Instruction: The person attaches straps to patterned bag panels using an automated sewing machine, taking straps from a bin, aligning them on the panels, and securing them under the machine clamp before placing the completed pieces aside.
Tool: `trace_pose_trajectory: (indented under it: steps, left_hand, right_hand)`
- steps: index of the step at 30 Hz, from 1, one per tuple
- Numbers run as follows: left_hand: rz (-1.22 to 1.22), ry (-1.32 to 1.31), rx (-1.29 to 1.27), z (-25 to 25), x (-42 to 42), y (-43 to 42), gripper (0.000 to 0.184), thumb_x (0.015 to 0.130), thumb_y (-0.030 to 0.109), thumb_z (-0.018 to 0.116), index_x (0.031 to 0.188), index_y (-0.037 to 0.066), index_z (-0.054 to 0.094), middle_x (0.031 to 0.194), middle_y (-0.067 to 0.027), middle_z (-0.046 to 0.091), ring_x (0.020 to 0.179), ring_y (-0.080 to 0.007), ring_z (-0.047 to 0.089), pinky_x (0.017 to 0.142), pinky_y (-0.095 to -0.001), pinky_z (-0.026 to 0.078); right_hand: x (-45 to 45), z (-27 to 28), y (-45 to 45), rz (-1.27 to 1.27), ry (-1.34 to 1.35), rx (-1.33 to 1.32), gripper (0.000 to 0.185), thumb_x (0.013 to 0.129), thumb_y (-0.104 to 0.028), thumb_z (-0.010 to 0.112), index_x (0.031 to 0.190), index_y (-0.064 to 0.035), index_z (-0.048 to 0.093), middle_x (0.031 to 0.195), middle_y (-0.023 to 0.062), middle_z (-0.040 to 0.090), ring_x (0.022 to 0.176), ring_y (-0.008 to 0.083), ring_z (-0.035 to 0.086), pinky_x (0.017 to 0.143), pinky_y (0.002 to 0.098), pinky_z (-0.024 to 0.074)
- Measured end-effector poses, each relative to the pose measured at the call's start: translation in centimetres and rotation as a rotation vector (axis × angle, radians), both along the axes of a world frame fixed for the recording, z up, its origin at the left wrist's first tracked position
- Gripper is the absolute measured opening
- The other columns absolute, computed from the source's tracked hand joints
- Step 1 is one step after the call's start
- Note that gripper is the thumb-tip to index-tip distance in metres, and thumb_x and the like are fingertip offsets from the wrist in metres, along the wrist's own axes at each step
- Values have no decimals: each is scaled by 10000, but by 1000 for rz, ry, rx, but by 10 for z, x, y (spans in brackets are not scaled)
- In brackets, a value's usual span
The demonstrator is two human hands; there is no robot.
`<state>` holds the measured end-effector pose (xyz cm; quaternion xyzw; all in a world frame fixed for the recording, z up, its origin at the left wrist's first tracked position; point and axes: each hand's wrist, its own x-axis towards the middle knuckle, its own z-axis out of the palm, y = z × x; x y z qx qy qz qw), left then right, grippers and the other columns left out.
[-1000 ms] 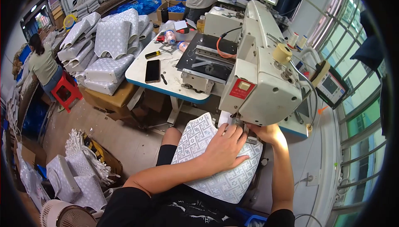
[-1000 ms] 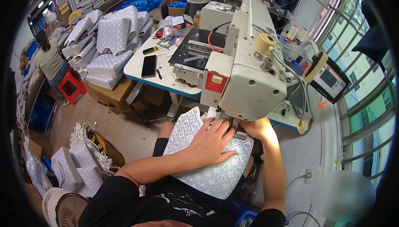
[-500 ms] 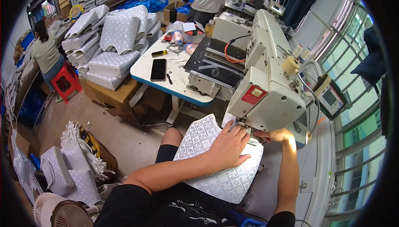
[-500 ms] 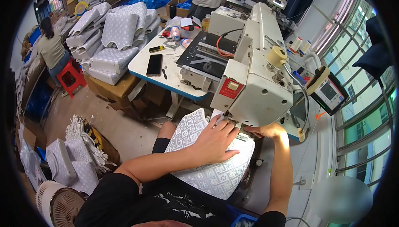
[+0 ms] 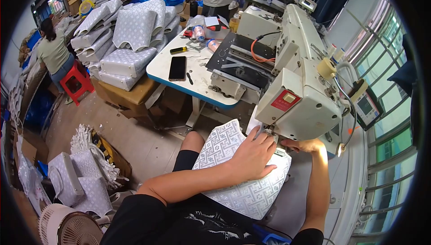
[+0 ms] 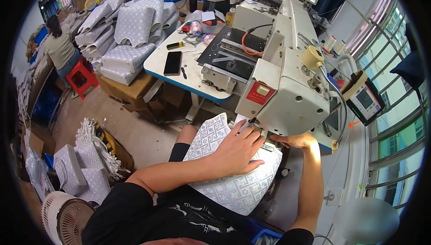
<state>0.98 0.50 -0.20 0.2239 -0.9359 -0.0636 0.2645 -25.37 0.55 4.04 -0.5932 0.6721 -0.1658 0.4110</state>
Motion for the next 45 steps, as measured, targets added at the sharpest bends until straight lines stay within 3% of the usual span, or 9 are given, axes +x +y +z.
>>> trace_pose_trajectory:
  steps: [8,11,13,17,19,22,30,39,45]
  left_hand:
    - [-8,49,62,-2,8,-11,623,918,508,684,1277,2,636,1267,-154,623,1273,-332,523,1182,-518,343]
    - [-89,53,100,-3,13,-30,638,920,507,685,1292,-7,632,1271,-168,639,1254,-351,543,1170,-499,364]
    - [-164,44,144,3,16,-42,645,921,507,685,1300,-12,630,1272,-176,647,1244,-360,553,1165,-489,375]
    - [-244,-84,251,7,17,-57,656,913,490,700,1319,-20,625,1312,-204,656,1253,-367,585,1122,-464,419]
    - [-287,-48,216,4,13,-53,657,900,480,712,1312,-24,624,1319,-205,656,1263,-349,592,1099,-461,436]
    - [-212,-47,198,10,15,-42,683,905,481,716,1346,-29,610,1386,-202,634,1323,-341,565,1130,-450,419]
    - [-204,-73,204,14,25,-29,675,910,472,728,1351,-26,610,1434,-164,616,1366,-317,542,1165,-458,390]
    - [-248,-56,174,-12,60,-50,665,911,384,752,1440,24,573,1522,-164,542,1431,-340,486,1213,-466,346]
    - [134,653,1393,-163,167,-6,649,1082,435,520,1585,39,414,1634,-154,426,1489,-316,414,1237,-450,309]
  right_hand:
    - [-17,-22,-20,2,-68,138,488,812,-134,906,1228,-54,664,866,68,715,680,190,673,586,344,551]
    - [-51,-56,-31,369,-213,-836,775,821,-180,886,1495,-70,519,1389,130,644,1239,289,644,1029,473,540]
    - [-120,-96,-51,441,-299,-706,1002,806,-228,868,1639,-95,328,1678,100,367,1546,302,341,1270,490,284]
    - [-128,-104,-51,-79,-398,-190,980,806,-252,859,1623,-85,343,1576,102,488,1386,284,521,1133,457,481]
    - [-36,-10,-27,-8,401,-6,664,894,-232,819,1481,-73,551,1338,124,655,1155,251,638,951,434,569]
    - [-18,7,-14,84,259,55,268,910,-256,825,1085,-68,748,913,85,725,798,197,655,699,381,551]
    - [-2,5,-6,108,-24,62,405,891,-343,851,696,-57,640,540,-6,566,474,116,483,484,317,390]
    - [2,-10,14,62,-72,38,214,963,-205,758,979,-1,695,633,14,594,523,119,531,511,305,431]
    - [23,-46,82,-375,-514,-927,270,996,-83,685,1237,37,668,1116,81,669,948,137,643,790,252,498]
